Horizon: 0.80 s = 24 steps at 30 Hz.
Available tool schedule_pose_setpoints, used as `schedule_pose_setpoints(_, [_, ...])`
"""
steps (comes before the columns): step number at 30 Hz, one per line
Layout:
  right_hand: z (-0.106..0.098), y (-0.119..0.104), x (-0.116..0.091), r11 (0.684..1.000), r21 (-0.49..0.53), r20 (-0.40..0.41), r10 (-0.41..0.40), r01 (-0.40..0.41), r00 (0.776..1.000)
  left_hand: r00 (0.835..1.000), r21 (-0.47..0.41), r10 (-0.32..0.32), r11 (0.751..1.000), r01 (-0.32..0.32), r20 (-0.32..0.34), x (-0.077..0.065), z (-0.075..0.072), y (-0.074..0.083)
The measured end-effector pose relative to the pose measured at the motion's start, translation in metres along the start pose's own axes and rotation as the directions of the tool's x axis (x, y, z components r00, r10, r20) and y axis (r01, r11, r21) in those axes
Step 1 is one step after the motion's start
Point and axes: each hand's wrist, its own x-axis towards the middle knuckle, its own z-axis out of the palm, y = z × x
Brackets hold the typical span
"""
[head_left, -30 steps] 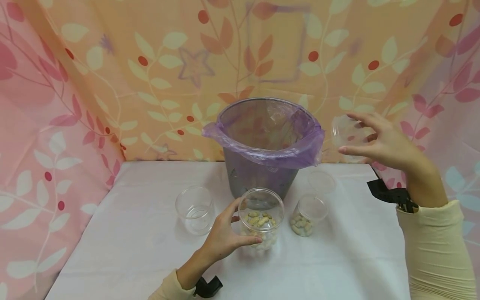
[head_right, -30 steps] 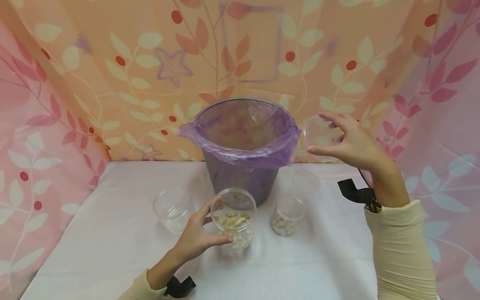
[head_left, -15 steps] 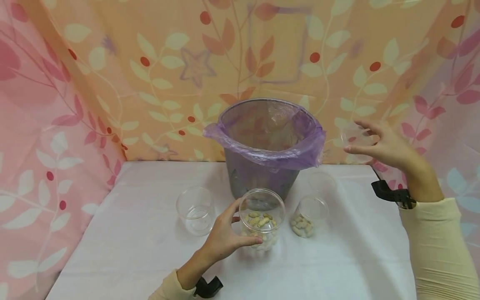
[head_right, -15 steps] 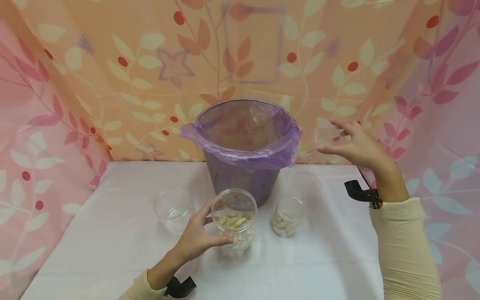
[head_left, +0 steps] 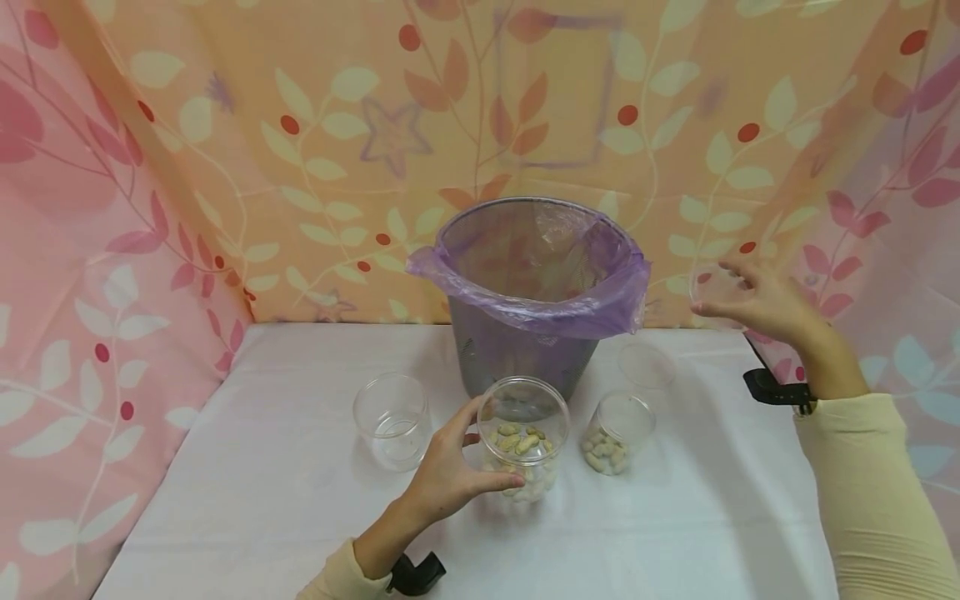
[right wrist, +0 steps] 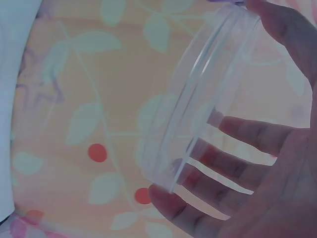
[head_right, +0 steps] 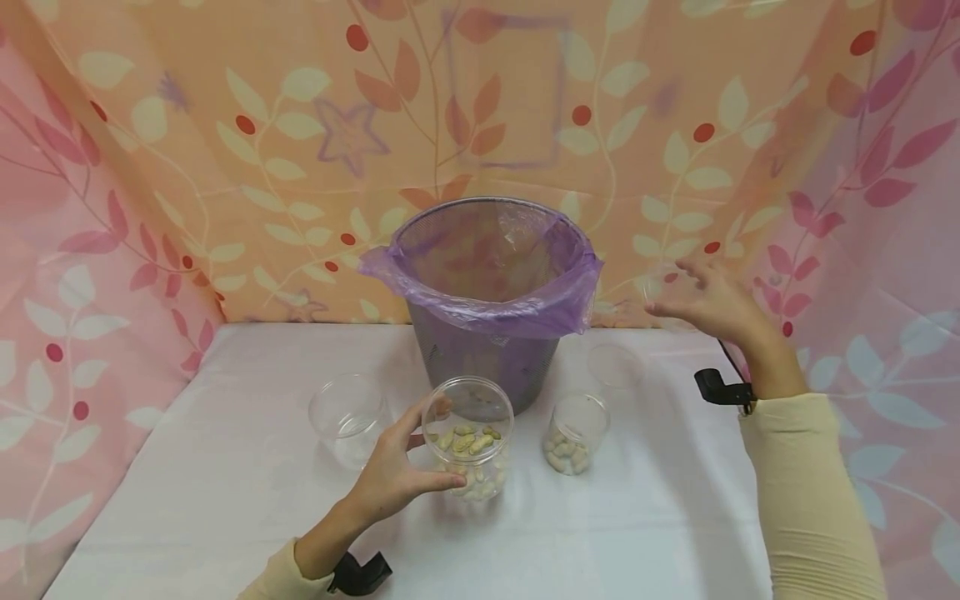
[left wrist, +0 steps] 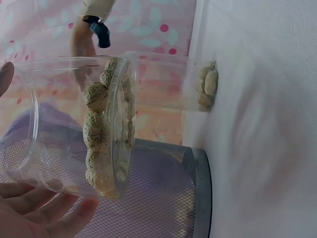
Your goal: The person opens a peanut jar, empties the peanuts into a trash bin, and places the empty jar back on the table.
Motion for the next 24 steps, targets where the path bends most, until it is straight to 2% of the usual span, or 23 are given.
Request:
schedule_pose_setpoints(10, [0.01,0.019,0.007,0.999,-0.031,0.015,0.034,-0.034,0.999,1.0,-0.016,-0.009,1.0,0.009,-0.002,0.0,0.001,-0.001])
schedule_pose_setpoints(17, [0.02,0.033,0.012,0.995,-0.031,0.067,0.093,-0.091,0.993,1.0,-0.011,-0.008,1.0,0.008,0.001,0.0,0.001,-0.002])
schedule_pose_setpoints(24, [0.028,0.047,0.016,0.995,-0.037,0.056,0.089,-0.087,0.994,1.0,-0.028,-0.012,1.0,0.013,0.005,-0.001,0.003,-0.002])
